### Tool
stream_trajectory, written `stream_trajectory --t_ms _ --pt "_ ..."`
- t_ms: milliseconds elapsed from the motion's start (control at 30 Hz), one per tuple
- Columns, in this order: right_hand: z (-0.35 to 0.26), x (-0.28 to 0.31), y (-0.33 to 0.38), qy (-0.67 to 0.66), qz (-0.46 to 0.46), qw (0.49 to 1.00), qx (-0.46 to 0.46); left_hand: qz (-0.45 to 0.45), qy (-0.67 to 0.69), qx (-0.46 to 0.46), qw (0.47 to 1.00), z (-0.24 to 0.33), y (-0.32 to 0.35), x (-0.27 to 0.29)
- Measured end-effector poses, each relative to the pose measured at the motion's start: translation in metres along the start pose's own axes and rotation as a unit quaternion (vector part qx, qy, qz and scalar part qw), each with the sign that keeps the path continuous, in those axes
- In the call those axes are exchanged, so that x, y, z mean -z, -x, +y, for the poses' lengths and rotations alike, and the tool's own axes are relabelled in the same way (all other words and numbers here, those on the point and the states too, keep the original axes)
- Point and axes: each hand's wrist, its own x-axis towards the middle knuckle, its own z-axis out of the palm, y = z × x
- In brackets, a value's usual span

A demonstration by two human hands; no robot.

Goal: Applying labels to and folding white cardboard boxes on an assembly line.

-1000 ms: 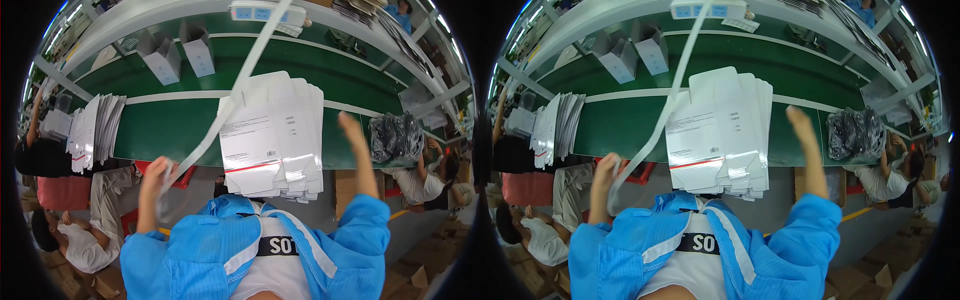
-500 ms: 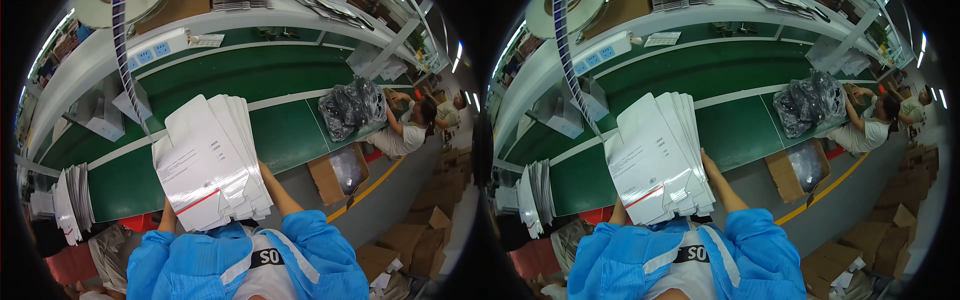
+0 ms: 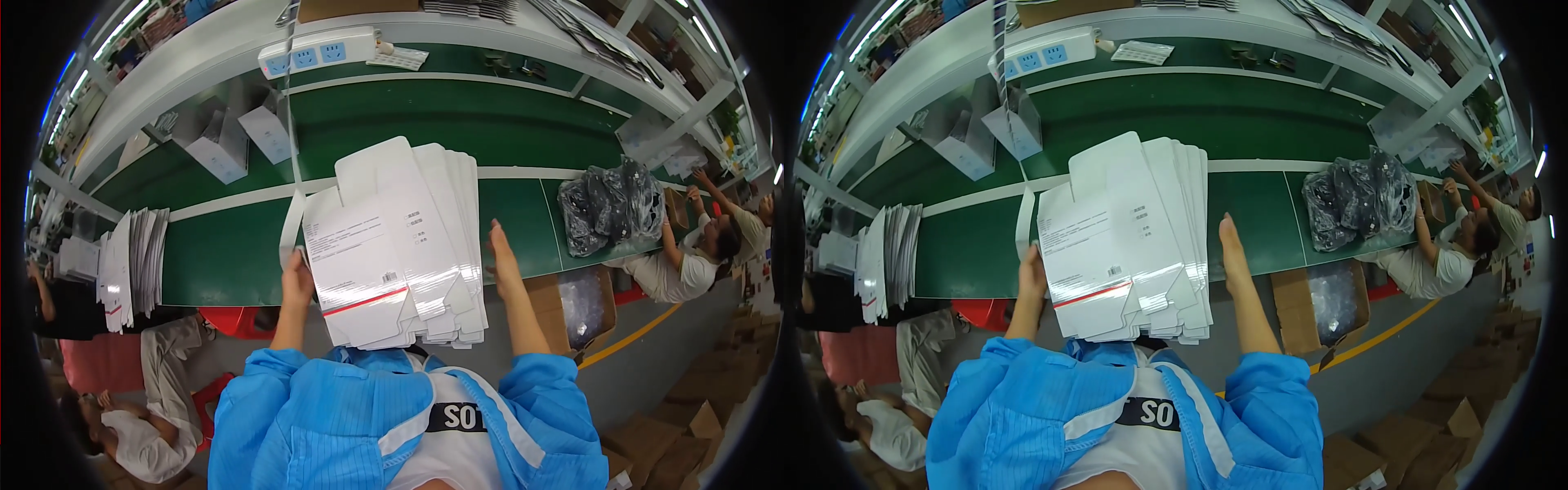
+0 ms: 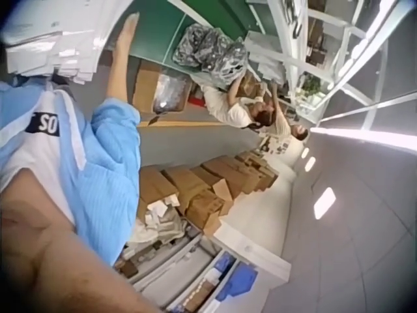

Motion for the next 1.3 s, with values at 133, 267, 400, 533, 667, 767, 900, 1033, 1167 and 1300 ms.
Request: stream_trajectory --t_ms 133,267,400,533,667,767,900,1033,1167,1300 --pt "-0.005 -0.019 0.011 0.012 -0.08 0.99 0.116 -0.039 -0.055 -0.023 0.997 0.021 -0.008 -0.055" --pt "0.029 -0.028 0.004 0.089 -0.048 0.971 0.215 -0.041 -0.203 -0.042 0.977 0.001 -0.019 -0.101" --pt "-0.002 -0.018 0.039 0.092 0.017 0.98 0.177 -0.007 -0.113 -0.035 0.993 0.019 -0.005 -0.104" --pt "-0.035 -0.026 0.084 0.256 0.121 0.871 0.4 0.026 -0.419 -0.186 0.888 0.052 0.067 -0.077" --pt "-0.043 -0.115 0.141 0.216 -0.077 0.895 0.382 -0.086 -0.426 -0.232 0.87 0.056 0.128 -0.086" --pt "-0.022 -0.174 0.153 0.126 -0.169 0.922 0.326 -0.174 -0.455 -0.239 0.84 0.073 0.146 -0.124" --pt "-0.011 -0.209 0.16 0.081 -0.15 0.937 0.306 -0.188 -0.441 -0.189 0.857 0.095 0.138 -0.12" --pt "-0.004 -0.222 0.156 0.06 -0.137 0.941 0.304 -0.178 -0.384 -0.151 0.893 0.102 0.136 -0.118" --pt "-0.001 -0.226 0.167 0.025 -0.083 0.96 0.267 -0.168 -0.398 -0.135 0.892 0.101 0.136 -0.117" --pt "-0.006 -0.211 0.166 -0.013 -0.092 0.967 0.239 -0.192 -0.412 -0.138 0.88 0.09 0.134 -0.126"
